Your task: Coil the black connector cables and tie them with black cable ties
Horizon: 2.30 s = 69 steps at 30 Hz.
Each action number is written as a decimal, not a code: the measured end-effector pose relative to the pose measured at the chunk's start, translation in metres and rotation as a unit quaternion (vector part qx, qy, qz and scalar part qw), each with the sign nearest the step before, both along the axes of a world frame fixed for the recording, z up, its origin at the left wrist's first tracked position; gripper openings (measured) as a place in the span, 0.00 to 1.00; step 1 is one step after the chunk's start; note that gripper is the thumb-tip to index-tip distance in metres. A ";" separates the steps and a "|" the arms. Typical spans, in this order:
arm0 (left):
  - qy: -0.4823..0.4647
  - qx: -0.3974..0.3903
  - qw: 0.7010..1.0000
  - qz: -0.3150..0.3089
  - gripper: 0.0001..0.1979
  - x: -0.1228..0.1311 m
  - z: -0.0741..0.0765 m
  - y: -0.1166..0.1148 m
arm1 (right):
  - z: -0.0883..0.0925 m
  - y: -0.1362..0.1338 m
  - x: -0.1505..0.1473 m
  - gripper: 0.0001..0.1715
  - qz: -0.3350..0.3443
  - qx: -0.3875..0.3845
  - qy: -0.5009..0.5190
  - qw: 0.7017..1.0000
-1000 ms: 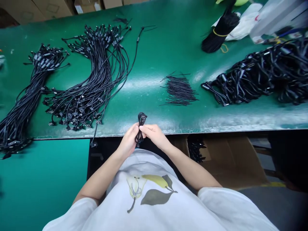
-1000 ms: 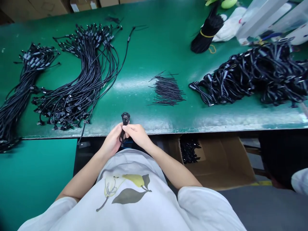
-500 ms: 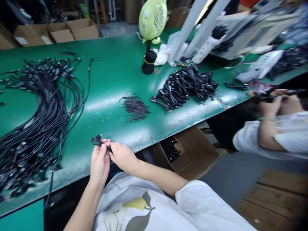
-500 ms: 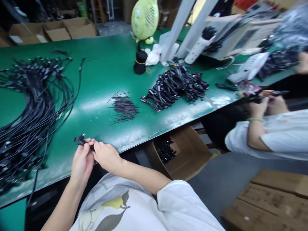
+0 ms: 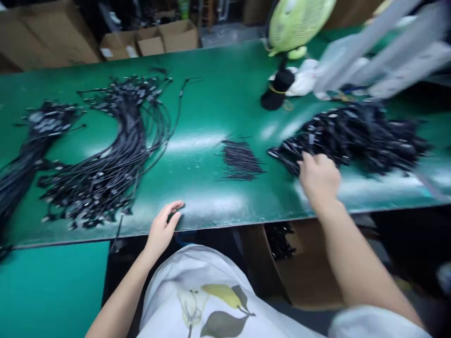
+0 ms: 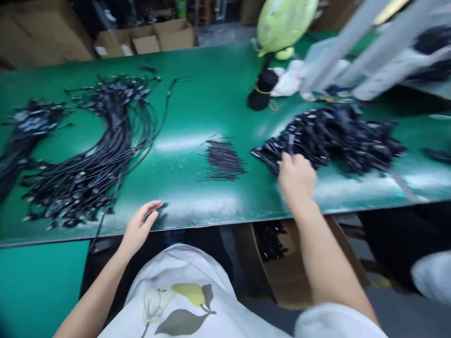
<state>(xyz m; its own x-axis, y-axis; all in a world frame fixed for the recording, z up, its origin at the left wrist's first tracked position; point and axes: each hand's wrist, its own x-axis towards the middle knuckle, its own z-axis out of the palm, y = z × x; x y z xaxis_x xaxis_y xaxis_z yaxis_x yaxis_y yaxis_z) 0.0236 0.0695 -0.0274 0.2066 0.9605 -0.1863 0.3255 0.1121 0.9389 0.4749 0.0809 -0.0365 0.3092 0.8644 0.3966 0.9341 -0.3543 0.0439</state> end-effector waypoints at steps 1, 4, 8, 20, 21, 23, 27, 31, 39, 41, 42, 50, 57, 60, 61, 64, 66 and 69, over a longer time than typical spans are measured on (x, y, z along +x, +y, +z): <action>0.054 0.050 0.997 0.016 0.15 -0.015 0.003 0.002 | -0.005 0.001 0.005 0.29 0.018 0.001 0.006 1.000; 0.241 0.194 0.949 0.061 0.17 -0.061 0.017 0.017 | -0.004 -0.004 -0.002 0.26 0.063 0.039 0.010 0.997; 0.415 0.283 0.862 0.076 0.21 -0.101 0.036 0.073 | 0.026 0.000 -0.043 0.22 0.079 0.044 0.042 0.995; 0.433 0.335 0.837 -0.007 0.15 -0.126 0.047 0.149 | 0.062 0.094 -0.241 0.21 0.398 -0.108 0.164 0.896; 0.423 0.337 0.841 -0.005 0.15 -0.130 0.049 0.145 | 0.061 0.111 -0.260 0.23 0.418 -0.097 0.169 0.887; 0.401 0.331 0.854 0.004 0.16 -0.137 0.052 0.142 | 0.057 0.150 -0.298 0.29 0.429 -0.094 0.149 0.886; 0.395 0.262 0.879 -0.049 0.14 -0.146 0.048 0.149 | 0.039 0.213 -0.346 0.25 0.421 -0.190 0.058 0.885; 0.494 0.243 0.832 -0.070 0.14 -0.158 0.039 0.158 | 0.035 0.225 -0.339 0.15 0.461 -0.205 0.010 0.863; 0.482 0.272 0.833 0.022 0.22 -0.180 0.069 0.185 | 0.096 0.235 -0.236 0.21 0.375 -0.013 -0.040 0.926; 0.381 0.301 0.874 -0.031 0.27 -0.154 0.075 0.181 | 0.119 0.228 -0.226 0.23 0.372 0.052 -0.051 0.925; 0.311 0.310 0.897 -0.050 0.29 -0.136 0.076 0.177 | 0.130 0.221 -0.226 0.25 0.383 0.073 -0.063 0.919; -0.220 0.021 0.971 -0.093 0.14 -0.051 0.092 0.098 | 0.212 0.160 -0.233 0.32 0.423 0.059 -0.176 0.887; -0.317 -0.007 0.948 0.023 0.13 -0.117 0.114 0.043 | 0.221 0.166 -0.141 0.50 0.273 0.102 -0.152 0.945; -0.281 0.040 0.958 0.050 0.13 -0.111 0.114 0.034 | 0.184 0.128 -0.164 0.40 0.223 -0.043 -0.171 0.959; -0.242 0.074 0.966 0.052 0.12 -0.102 0.112 0.031 | 0.170 0.106 -0.181 0.30 0.227 -0.112 -0.176 0.951; -0.088 0.197 0.976 0.003 0.11 -0.069 0.102 0.019 | 0.141 0.033 -0.238 0.15 0.404 -0.263 -0.114 0.869; -0.019 0.214 0.974 -0.077 0.14 -0.049 0.093 0.008 | 0.138 0.003 -0.269 0.12 0.482 -0.269 -0.051 0.832; -0.013 0.101 0.977 -0.188 0.17 -0.040 0.083 -0.006 | 0.146 0.001 -0.284 0.12 0.497 -0.235 0.034 0.834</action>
